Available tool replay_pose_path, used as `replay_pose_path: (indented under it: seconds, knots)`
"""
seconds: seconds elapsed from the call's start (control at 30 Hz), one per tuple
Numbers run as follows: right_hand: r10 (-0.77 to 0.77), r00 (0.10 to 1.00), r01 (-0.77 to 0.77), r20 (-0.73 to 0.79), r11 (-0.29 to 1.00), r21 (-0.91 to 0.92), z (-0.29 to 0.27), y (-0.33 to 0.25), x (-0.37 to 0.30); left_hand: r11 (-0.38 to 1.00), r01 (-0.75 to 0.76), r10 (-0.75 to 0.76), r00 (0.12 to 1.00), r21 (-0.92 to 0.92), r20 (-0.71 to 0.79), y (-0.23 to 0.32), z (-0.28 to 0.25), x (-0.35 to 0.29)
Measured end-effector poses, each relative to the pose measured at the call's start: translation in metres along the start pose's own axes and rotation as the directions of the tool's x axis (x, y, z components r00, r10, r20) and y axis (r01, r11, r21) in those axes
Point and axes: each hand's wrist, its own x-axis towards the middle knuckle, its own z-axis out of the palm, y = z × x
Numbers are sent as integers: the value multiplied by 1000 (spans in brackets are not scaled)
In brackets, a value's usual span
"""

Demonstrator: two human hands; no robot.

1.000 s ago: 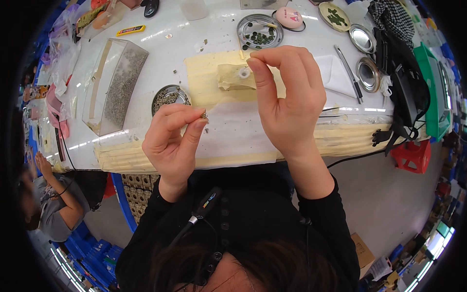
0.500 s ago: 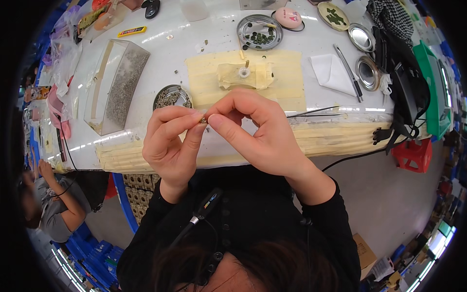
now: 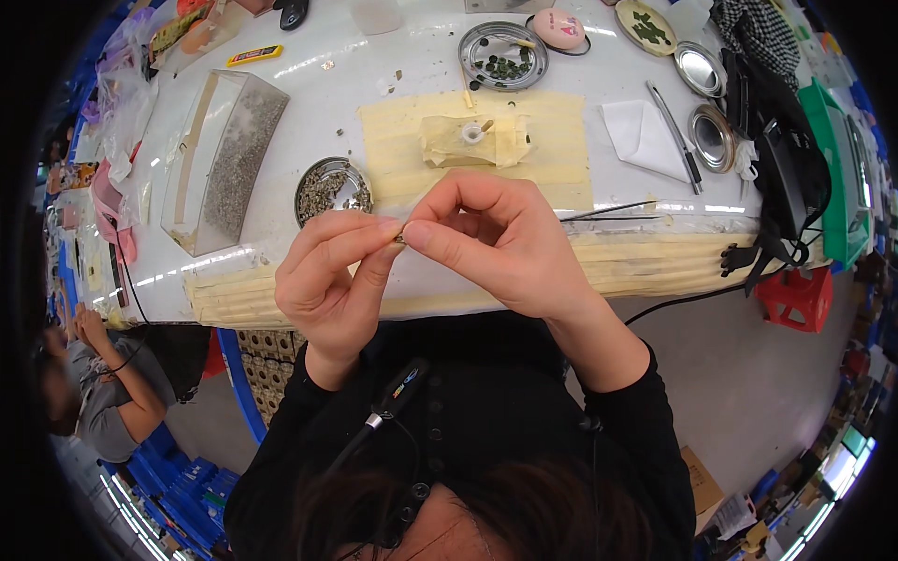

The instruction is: Assembling small toy components at a workbench using hands and tweezers.

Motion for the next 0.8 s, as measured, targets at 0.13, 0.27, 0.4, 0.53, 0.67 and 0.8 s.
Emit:
replay_pose_path:
  seconds: [0.13,0.27,0.4,0.53,0.67,0.8]
  knots:
    - [-43,999,42,-32,999,-29,5,0,0,999,-7,7,1000,32,-6,3,-1,0]
    - [-109,993,105,-41,990,-94,6,1,-1,995,-67,67,998,80,3,3,-2,1]
    - [-303,951,260,-67,895,-362,9,4,0,974,-123,122,992,191,20,2,-3,-1]
    - [-595,803,415,28,526,-742,9,11,3,944,-115,98,993,310,70,4,-4,0]
    - [-649,757,428,73,409,-806,11,10,3,935,-109,83,992,338,90,4,-3,0]
    - [-432,901,304,-50,709,-636,9,10,1,941,-141,128,990,308,61,-1,-1,-2]
